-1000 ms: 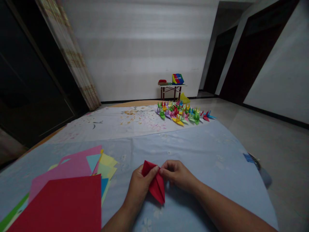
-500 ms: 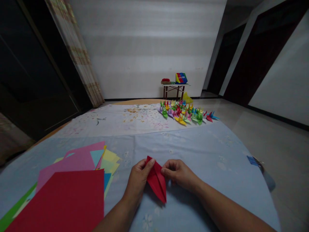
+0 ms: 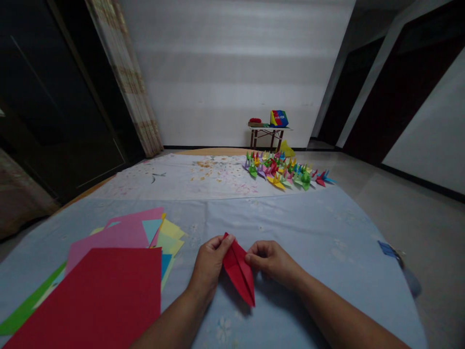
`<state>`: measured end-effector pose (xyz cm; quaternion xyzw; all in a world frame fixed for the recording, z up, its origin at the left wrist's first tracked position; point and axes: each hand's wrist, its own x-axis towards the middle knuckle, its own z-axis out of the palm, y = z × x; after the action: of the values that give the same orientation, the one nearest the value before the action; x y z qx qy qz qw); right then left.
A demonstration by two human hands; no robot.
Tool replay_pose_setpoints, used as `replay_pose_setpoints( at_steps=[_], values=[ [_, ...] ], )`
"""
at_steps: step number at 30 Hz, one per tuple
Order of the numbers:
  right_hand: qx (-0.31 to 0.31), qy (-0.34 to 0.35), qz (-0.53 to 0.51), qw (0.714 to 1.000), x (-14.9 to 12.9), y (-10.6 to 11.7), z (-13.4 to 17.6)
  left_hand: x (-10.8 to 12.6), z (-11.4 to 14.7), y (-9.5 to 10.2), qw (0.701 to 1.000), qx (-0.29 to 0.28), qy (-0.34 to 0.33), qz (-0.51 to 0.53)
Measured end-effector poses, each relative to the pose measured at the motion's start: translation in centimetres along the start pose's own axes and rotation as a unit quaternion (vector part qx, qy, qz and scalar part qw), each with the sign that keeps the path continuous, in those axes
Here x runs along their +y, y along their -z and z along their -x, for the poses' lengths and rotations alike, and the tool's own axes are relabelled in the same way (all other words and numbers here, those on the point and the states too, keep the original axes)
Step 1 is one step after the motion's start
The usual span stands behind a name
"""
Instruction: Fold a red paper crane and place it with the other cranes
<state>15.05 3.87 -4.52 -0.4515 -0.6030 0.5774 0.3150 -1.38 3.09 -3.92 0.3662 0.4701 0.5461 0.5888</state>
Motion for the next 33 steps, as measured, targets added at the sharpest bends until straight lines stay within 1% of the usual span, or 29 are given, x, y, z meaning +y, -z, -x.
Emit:
replay_pose_setpoints(
  at_steps=[3, 7, 12, 21, 25, 29, 33],
  values=[
    [-0.004, -0.003, -0.015, 1.000, 0.1, 0.0, -0.1, 0.1, 0.0, 0.0, 1.000, 0.000, 0.006, 0.008],
    [-0.004, 0.001, -0.028, 1.000, 0.1, 0.0, -0.1, 0.4, 0.0, -0.1, 1.000, 0.013, 0.006, 0.020],
    [-0.008, -0.010, -0.013, 1.000, -0.4, -0.1, 0.2, 0.6, -0.1, -0.1, 0.999, 0.024, 0.008, 0.027],
    [-0.020, -0.019, 0.002, 1.000, -0.2, 0.3, 0.1, 1.0, -0.1, -0.3, 0.999, 0.027, 0.007, 0.030],
    [-0.009, -0.023, 0.005, 1.000, -0.7, 0.0, 0.2, 1.0, -0.1, -0.3, 0.999, 0.023, 0.004, 0.031],
    [-0.001, -0.011, -0.001, 1.000, -0.8, -0.3, 0.3, 1.0, -0.1, -0.4, 1.000, 0.013, 0.003, 0.026],
    [0.033, 0.013, -0.033, 0.999, -0.6, -0.1, -0.1, 1.2, -0.1, -0.3, 0.999, -0.010, 0.003, 0.038]
  ],
)
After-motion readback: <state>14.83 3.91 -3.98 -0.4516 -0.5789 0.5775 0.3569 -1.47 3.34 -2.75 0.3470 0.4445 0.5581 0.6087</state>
